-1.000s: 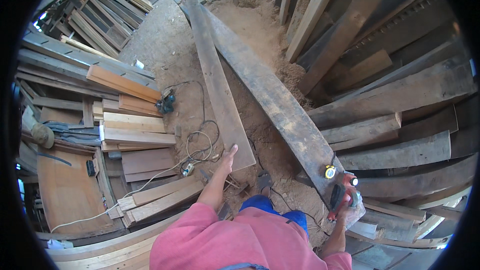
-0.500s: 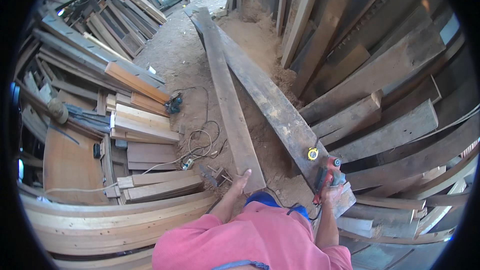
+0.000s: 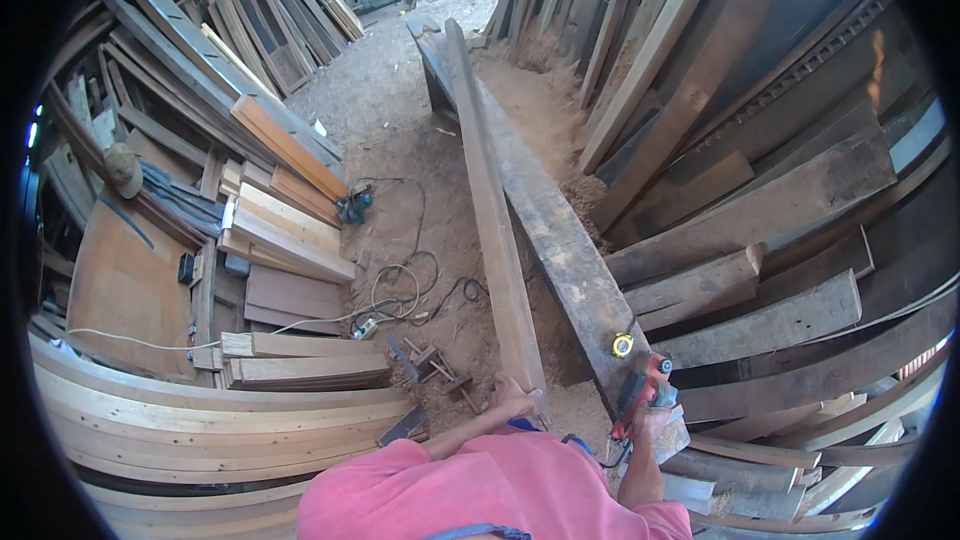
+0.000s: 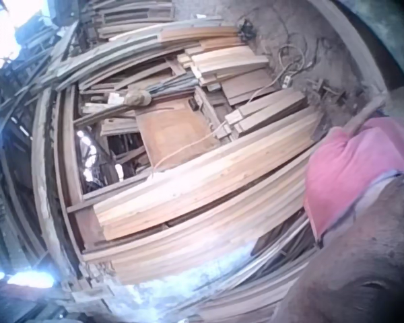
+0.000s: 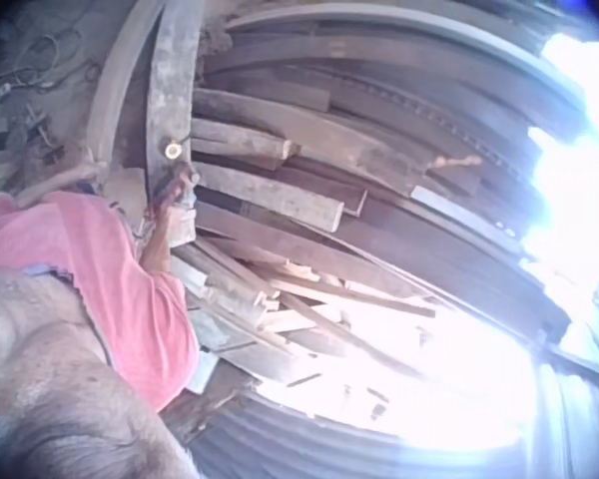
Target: The person measures the width of a wooden plank using a tape measure and then rearranges other planks in a lumber yard.
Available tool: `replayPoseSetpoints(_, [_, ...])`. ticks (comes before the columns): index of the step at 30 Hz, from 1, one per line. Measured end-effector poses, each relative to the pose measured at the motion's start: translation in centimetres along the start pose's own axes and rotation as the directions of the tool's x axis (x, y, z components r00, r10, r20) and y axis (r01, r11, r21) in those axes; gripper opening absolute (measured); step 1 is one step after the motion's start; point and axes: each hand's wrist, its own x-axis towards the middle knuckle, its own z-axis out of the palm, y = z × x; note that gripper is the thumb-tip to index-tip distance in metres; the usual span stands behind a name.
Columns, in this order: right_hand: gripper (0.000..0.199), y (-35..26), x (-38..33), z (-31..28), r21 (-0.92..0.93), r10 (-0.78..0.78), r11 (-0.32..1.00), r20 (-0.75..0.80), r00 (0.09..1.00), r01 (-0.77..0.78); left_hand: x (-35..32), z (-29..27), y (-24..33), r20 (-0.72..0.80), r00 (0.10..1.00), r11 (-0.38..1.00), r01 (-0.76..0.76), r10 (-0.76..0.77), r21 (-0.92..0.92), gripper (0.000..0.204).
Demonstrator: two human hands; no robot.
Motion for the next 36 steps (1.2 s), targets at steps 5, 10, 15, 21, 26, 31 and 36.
replayPoseSetpoints(5, [0.055,-4.4,-3.4,-2.9,-0.207,-0.070,0.976,-0.024,0.997,0.064,0.5,0.7,-0.6,-0.042,0.998,0.998,-0.036,0.038,0.046,0.105])
replayPoseSetpoints(10, [0.059,-3.8,-2.6,-2.4,-0.553,-0.300,0.822,-0.217,0.929,0.136,1.6,2.4,-2.2,-0.065,0.995,0.992,-0.087,0.081,-0.094,0.107])
replayPoseSetpoints(15, [0.050,-13.7,-6.3,-3.2,-0.320,-0.625,0.723,0.075,0.777,0.612,1.8,0.5,-3.1,-0.033,0.996,0.990,-0.085,0.081,-0.114,0.104])
replayPoseSetpoints(21, [0.069,-10.4,-6.0,10.6,-0.013,-0.340,0.795,0.818,0.464,0.606,3.8,1.4,-6.7,0.122,0.962,0.569,-0.040,0.243,-0.821,0.094])
replayPoseSetpoints(26, [0.087,-11.8,-10.1,11.0,0.056,-0.041,0.969,0.997,0.069,-0.242,1.5,1.4,-5.3,0.106,0.940,0.246,0.024,0.325,-0.969,0.071])
replayPoseSetpoints(31, [0.076,-17.2,-11.5,3.5,0.135,-0.240,0.939,0.917,0.319,0.317,-2.2,-1.7,0.9,0.120,0.927,0.141,0.074,0.356,-0.987,0.054])
replayPoseSetpoints(36, [0.070,-27.3,-13.6,-10.6,0.466,-0.586,0.738,0.802,0.119,0.488,-9.6,-8.0,9.0,0.198,0.723,-0.065,0.319,0.662,-0.946,0.071])
